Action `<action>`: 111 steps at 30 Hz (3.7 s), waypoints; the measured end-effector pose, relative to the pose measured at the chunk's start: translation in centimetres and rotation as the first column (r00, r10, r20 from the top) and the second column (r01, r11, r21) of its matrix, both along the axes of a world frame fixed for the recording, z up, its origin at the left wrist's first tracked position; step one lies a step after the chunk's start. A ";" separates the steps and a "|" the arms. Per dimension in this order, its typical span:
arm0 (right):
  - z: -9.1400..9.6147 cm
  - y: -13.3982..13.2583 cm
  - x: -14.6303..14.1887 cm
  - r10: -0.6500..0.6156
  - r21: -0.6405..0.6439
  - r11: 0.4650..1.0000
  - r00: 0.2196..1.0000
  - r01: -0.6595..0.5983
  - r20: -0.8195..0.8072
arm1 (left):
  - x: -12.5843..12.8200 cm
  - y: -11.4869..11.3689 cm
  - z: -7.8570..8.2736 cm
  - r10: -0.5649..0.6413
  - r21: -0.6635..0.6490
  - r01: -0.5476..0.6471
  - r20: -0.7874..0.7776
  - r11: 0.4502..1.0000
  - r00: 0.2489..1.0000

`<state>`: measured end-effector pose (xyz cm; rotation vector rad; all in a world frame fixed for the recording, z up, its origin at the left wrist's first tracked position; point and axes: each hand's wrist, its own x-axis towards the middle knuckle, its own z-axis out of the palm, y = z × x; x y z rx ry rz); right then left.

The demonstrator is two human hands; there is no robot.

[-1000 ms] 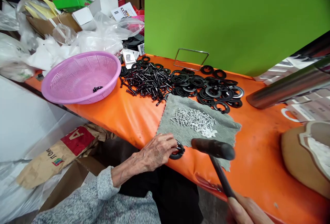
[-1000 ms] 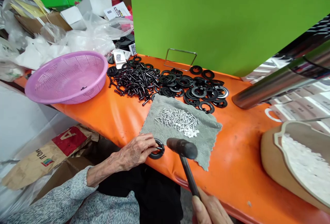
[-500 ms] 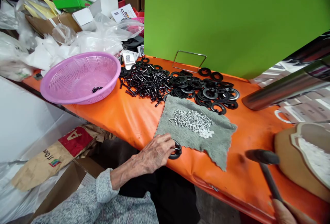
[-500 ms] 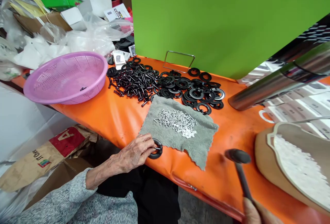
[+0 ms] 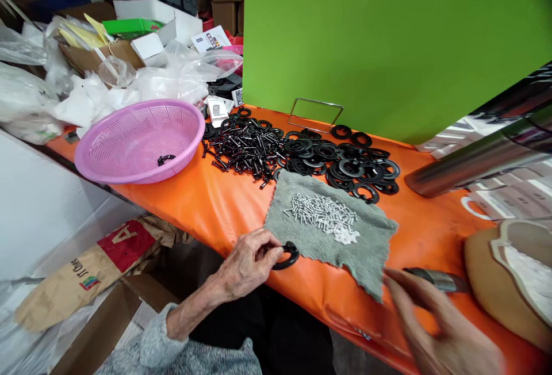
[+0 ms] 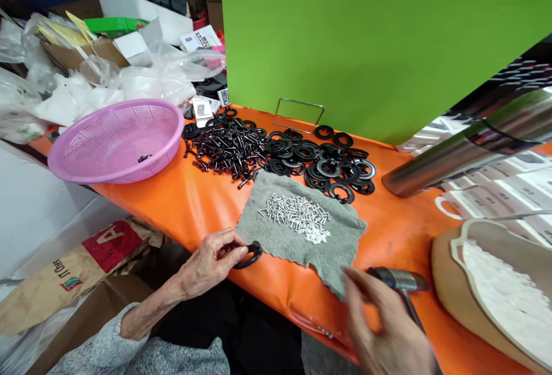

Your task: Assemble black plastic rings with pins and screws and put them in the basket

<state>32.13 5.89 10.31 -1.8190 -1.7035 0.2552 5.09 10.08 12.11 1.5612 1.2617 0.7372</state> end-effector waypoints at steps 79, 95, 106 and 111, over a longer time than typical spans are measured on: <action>-0.3 4.7 -8.8 0.172 -0.031 0.984 0.977 -0.177 -0.124 | -2.4 -2.7 1.7 0.197 -0.384 -0.092 0.245 0.919 0.949; 2.6 -1.8 -12.0 0.056 -0.158 0.961 0.718 -0.228 -0.694 | -1.7 -3.4 2.1 0.085 -0.208 -0.070 0.066 0.976 0.994; 1.6 -2.4 -12.6 0.147 -0.084 0.973 0.858 -0.215 -0.492 | -1.5 -4.2 1.2 0.048 0.161 -0.032 -0.097 0.986 0.994; 0.7 -2.6 -12.6 0.271 0.063 0.962 0.906 -0.266 -0.325 | -1.2 -4.5 1.2 0.052 0.287 -0.010 -0.140 0.958 0.989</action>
